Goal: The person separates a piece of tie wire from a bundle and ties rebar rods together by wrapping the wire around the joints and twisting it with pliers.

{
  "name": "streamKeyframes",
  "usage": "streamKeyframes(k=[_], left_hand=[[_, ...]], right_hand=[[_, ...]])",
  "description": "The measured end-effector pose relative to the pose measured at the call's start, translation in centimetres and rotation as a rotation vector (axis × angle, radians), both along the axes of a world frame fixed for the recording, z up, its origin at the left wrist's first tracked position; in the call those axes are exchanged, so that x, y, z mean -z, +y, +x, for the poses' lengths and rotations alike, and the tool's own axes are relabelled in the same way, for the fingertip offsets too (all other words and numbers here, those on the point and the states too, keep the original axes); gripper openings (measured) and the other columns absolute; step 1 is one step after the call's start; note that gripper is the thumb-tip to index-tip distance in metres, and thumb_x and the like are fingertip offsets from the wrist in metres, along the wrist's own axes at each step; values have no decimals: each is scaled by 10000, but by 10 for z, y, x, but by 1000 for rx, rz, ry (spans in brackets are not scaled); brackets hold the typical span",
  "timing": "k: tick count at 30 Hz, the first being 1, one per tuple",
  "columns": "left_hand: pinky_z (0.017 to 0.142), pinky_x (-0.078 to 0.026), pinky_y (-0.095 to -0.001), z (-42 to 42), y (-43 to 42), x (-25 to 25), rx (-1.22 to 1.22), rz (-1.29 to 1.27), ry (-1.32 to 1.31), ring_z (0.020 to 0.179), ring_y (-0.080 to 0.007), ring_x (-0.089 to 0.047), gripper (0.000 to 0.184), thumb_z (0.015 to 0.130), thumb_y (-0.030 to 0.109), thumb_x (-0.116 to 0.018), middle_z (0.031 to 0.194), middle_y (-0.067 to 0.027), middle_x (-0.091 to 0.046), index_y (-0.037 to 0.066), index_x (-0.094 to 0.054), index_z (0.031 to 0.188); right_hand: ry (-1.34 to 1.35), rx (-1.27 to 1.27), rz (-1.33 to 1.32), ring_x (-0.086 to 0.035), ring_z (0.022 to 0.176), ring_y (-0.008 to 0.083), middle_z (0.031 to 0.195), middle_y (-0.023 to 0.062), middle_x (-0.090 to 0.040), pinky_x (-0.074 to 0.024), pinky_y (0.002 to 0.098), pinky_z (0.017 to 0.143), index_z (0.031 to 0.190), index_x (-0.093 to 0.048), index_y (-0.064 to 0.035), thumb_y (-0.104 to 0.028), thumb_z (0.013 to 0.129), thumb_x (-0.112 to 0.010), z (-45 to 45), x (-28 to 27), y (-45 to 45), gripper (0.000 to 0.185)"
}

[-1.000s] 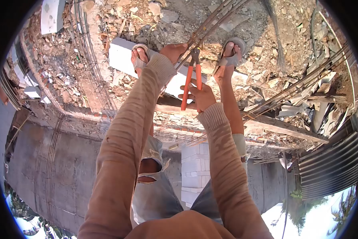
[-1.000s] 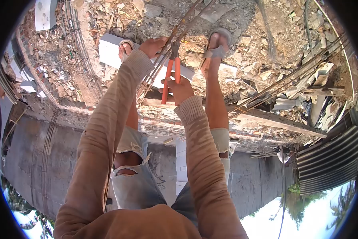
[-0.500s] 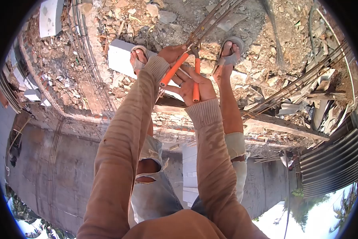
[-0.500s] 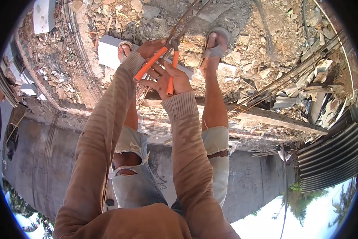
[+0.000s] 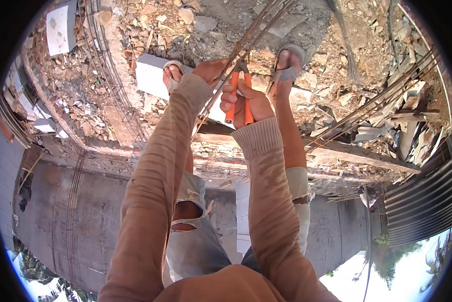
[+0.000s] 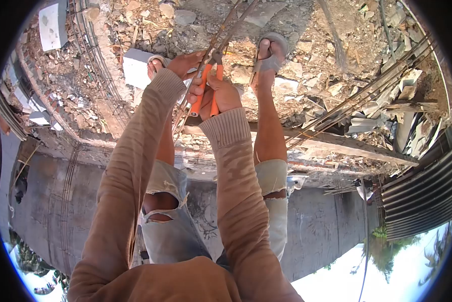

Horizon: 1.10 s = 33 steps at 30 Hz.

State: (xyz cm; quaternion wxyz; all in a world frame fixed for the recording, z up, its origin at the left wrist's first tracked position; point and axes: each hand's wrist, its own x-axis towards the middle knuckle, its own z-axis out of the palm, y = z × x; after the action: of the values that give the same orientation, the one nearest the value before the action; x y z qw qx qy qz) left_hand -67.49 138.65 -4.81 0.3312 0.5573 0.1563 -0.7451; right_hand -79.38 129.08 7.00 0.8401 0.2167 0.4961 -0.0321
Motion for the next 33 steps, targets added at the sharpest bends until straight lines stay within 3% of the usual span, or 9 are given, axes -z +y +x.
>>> streamKeyframes(k=[3,5,6,8,17,21,27,29,33], left_hand=[[1045,-423,-343,-3,3,2,-90,38,41,1218,-152,-530,461,985,408,-568,1286,1,-605,135,-580,1356],[1053,-421,-355,-5,3,6,-96,101,12,1202,-149,-544,446,987,399,-565,1280,-2,-615,132,-591,1343],[1053,-421,-355,-9,5,10,-96,100,13,1202,-149,-544,446,987,399,-565,1280,-2,-615,132,-591,1343],[738,-501,-252,-13,10,20,-176,141,-45,814,-80,-612,344,996,317,-572,994,5,-682,85,-659,1235],[929,-483,-273,-30,50,47,-170,34,-105,1075,-152,-602,431,1005,340,-536,1204,-88,-650,17,-614,1279],[1052,-431,-324,-22,43,24,-256,86,-13,1227,-230,-548,520,1025,395,-483,1358,-155,-566,-22,-552,1327],[1099,-375,-329,-23,49,12,-311,104,27,1307,-207,-487,571,1039,446,-420,1410,-100,-537,-14,-527,1359],[1113,-356,-320,-24,46,10,-357,140,15,1304,-207,-493,582,1042,451,-403,1406,-106,-540,-18,-516,1367],[1110,-358,-323,-25,42,5,-332,144,-34,1290,-211,-507,582,1046,446,-382,1389,-114,-555,-22,-516,1365]], right_hand=[[93,-179,-93,-584,706,267,893,143,-575,-496,420,663,1235,-446,-57,-188,1016,-492,-11,6,18,260],[493,-1581,-912,-648,865,365,1009,229,-621,-512,459,768,1327,-413,-13,-174,980,-532,-7,4,39,400],[436,-1758,-781,-647,982,412,1074,263,-634,-504,455,857,1382,-387,2,-169,955,-549,-7,-5,33,487],[398,-1759,-838,-642,989,429,1069,269,-644,-506,481,856,1366,-394,-9,-167,955,-543,-33,2,37,465],[684,-1085,-1258,-622,606,162,839,119,-616,-519,319,557,1263,-451,11,-148,999,-510,-25,-1,37,314],[409,-1844,-989,-627,563,210,783,134,-609,-497,337,511,1202,-465,10,-165,1009,-490,-31,-2,20,261],[747,-1357,-1201,-665,869,441,889,257,-670,-521,537,754,1199,-443,-15,-218,961,-534,12,-39,-3,326],[457,-2027,-965,-669,888,438,956,268,-671,-525,536,772,1178,-443,-10,-171,940,-539,-4,-11,2,303],[338,-2145,-864,-680,873,432,1027,299,-641,-554,504,777,1176,-448,11,-137,901,-558,-61,-38,42,332]])
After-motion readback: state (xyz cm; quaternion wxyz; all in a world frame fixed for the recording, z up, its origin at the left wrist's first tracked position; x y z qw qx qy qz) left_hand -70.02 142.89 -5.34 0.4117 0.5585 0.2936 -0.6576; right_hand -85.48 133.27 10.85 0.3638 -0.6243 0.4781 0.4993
